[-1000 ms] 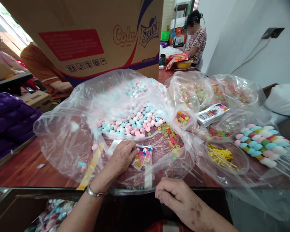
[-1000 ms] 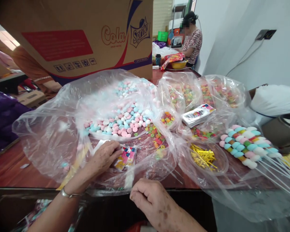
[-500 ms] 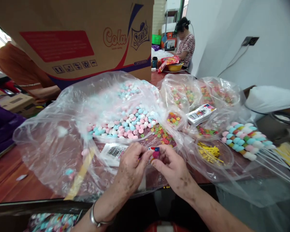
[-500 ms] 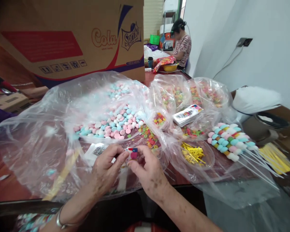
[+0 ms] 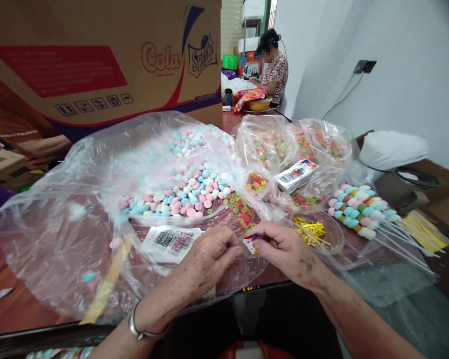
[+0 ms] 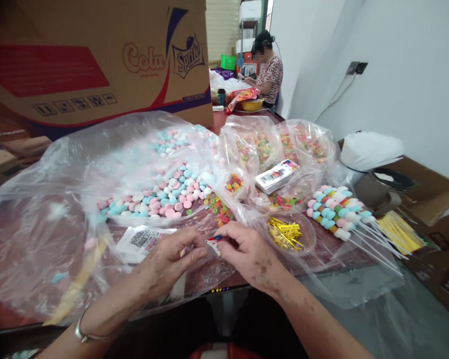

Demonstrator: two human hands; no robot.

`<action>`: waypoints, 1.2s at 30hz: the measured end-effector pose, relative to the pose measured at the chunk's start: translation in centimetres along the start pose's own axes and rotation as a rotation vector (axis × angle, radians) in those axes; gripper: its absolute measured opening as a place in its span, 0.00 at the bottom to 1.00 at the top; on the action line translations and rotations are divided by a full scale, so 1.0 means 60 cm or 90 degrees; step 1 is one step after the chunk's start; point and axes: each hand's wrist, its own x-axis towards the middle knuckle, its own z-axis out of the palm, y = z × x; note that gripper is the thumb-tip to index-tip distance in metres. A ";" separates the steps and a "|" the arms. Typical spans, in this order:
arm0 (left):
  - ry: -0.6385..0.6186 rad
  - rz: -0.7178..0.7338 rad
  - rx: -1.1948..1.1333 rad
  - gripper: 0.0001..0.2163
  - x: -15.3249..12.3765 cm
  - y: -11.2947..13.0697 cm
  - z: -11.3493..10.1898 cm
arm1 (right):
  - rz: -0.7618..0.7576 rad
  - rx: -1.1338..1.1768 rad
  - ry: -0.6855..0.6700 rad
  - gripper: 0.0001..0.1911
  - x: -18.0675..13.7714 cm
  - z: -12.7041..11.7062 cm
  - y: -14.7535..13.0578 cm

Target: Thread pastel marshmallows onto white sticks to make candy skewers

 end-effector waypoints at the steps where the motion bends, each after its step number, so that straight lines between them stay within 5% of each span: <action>1: -0.013 -0.022 -0.025 0.08 0.000 0.000 0.002 | -0.013 -0.014 -0.014 0.07 0.001 -0.003 0.002; 12: -0.047 -0.086 -0.161 0.15 0.007 -0.013 0.009 | -0.160 -0.181 0.089 0.17 0.007 -0.001 0.023; 16: -0.048 -0.096 -0.211 0.09 0.003 -0.020 0.014 | -0.177 -0.160 0.074 0.18 0.010 -0.004 0.031; 25: 0.038 0.024 -0.085 0.13 0.005 -0.025 0.022 | -0.183 -0.191 0.123 0.15 0.002 -0.022 0.009; 28: 0.058 0.019 -0.080 0.13 0.005 -0.029 0.022 | -0.140 -0.208 0.212 0.09 -0.012 -0.059 0.008; 31: 0.104 0.026 -0.076 0.10 0.003 -0.043 0.022 | -0.030 -0.309 0.394 0.09 -0.043 -0.133 0.043; 33: 0.118 0.020 -0.083 0.09 0.001 -0.050 0.022 | 0.017 -0.450 0.497 0.10 -0.077 -0.193 0.080; 36: 0.137 -0.018 -0.101 0.07 -0.001 -0.052 0.023 | 0.105 -0.731 0.517 0.12 -0.135 -0.269 0.133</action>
